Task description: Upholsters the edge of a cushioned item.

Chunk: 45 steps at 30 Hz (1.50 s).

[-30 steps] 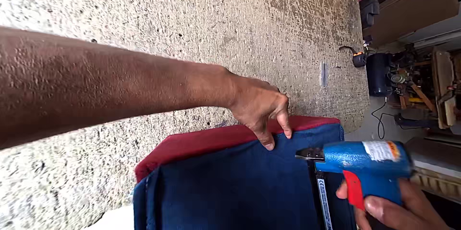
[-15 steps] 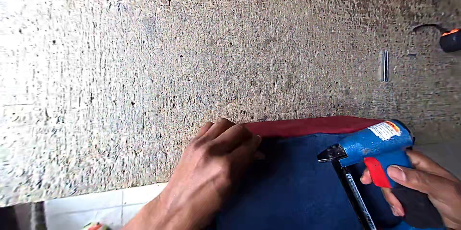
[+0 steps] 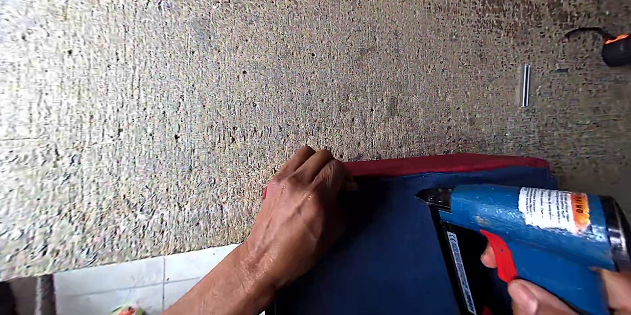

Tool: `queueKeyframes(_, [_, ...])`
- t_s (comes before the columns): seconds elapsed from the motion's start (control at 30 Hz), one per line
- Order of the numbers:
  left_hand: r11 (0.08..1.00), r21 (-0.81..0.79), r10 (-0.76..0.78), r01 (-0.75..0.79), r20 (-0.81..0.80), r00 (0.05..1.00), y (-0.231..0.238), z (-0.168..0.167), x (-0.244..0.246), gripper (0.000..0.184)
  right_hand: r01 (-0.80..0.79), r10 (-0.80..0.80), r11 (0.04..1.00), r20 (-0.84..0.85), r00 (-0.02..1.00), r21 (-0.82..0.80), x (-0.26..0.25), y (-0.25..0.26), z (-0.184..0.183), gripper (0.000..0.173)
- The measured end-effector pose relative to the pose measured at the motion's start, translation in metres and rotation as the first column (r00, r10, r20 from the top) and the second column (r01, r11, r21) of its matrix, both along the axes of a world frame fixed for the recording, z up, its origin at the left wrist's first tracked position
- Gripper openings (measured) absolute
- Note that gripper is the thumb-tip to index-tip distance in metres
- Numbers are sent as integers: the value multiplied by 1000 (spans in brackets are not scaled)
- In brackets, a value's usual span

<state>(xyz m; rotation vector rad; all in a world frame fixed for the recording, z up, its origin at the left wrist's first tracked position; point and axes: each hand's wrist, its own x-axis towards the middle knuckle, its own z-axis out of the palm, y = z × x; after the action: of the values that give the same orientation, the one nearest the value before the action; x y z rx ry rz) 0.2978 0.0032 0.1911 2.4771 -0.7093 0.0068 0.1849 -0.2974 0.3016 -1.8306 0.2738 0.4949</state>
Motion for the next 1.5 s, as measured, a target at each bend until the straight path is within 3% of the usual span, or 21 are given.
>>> queueKeyframes(0.2, [1000,-29,8,-10,-77,997,-1,0,4,23,153,-131,910,84,988,-385,-1,69,6,38])
queueKeyframes(0.33, [997,-73,11,-21,-137,990,0,-3,6,22,191,-175,844,80,981,-501,0,90,10,36])
queueKeyframes(0.57, [993,-121,-16,-6,-183,983,4,-6,9,21,198,-191,788,73,979,-583,3,119,13,36])
queueKeyframes(0.93, [990,-137,-39,15,-175,984,3,-8,7,24,146,-200,754,-11,980,-640,16,127,24,35])
queueKeyframes(1.1, [990,-137,-42,20,-163,986,5,-8,8,23,133,-159,827,0,987,-547,20,136,37,31])
queueKeyframes(1.5, [989,-141,-66,41,-176,982,6,-7,11,21,77,-122,791,-33,992,-607,22,154,24,35])
